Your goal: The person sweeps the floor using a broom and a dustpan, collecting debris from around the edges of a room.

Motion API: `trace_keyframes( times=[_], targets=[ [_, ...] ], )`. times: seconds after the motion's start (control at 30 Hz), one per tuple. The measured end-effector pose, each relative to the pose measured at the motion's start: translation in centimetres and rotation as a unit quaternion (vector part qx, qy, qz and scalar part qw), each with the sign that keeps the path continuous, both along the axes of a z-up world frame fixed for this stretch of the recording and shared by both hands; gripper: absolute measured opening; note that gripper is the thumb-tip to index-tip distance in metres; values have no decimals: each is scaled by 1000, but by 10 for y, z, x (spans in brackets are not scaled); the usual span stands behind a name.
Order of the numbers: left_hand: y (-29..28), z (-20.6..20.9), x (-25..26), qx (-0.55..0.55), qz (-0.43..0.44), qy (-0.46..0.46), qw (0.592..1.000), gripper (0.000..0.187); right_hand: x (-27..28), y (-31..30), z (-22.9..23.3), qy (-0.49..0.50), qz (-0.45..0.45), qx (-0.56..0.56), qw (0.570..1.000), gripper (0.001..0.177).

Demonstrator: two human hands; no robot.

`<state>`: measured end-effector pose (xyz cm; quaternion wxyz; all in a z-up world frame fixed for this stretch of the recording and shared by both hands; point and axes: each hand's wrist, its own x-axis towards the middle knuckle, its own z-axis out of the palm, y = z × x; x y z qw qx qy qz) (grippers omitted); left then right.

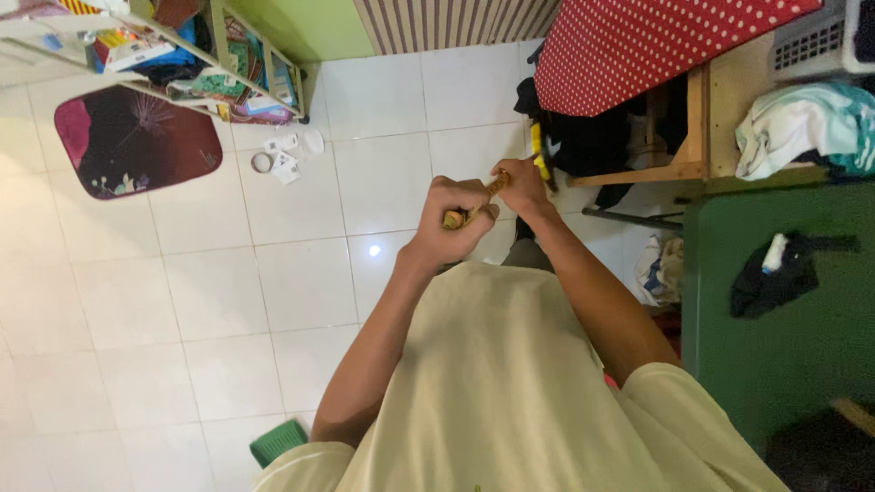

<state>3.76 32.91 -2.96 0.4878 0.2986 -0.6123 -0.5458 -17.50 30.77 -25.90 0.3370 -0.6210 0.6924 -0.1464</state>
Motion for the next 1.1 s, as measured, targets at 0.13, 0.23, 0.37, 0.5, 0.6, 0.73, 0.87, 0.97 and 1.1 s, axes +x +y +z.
trace_keyframes(
  times=[0.13, 0.23, 0.37, 0.5, 0.6, 0.73, 0.87, 0.97, 1.1],
  targets=[
    [-6, 6, -9, -3, 17, -56, 998, 32, 3, -10, -11, -22, 69, -14, 997, 10],
    [-1, 14, -20, 31, 29, -41, 998, 35, 2, -11, -6, -87, 93, 10, 992, 21],
    [5, 25, -40, 7, 75, -60, 995, 30, -10, -15, 10, -55, 144, 25, 988, 23],
    [11, 34, -71, -15, 134, -116, 984, 32, -28, -19, 15, -85, 180, 44, 979, 32],
    [16, 46, -93, 20, 147, -104, 983, 33, -40, -18, 16, -142, 212, -58, 965, 30],
    [17, 68, -118, 28, 156, -99, 982, 29, -53, -17, 23, -181, 244, -61, 951, 27],
    [18, 85, -133, 31, 148, -45, 987, 21, -54, -18, 36, -315, 268, -56, 909, 24],
    [20, 88, -138, 18, 165, -83, 983, 26, -55, -15, 43, -409, 283, -39, 867, 22],
    [25, 90, -141, -12, 190, -104, 976, 29, -59, -11, 44, -425, 326, -16, 844, 19]
  ],
)
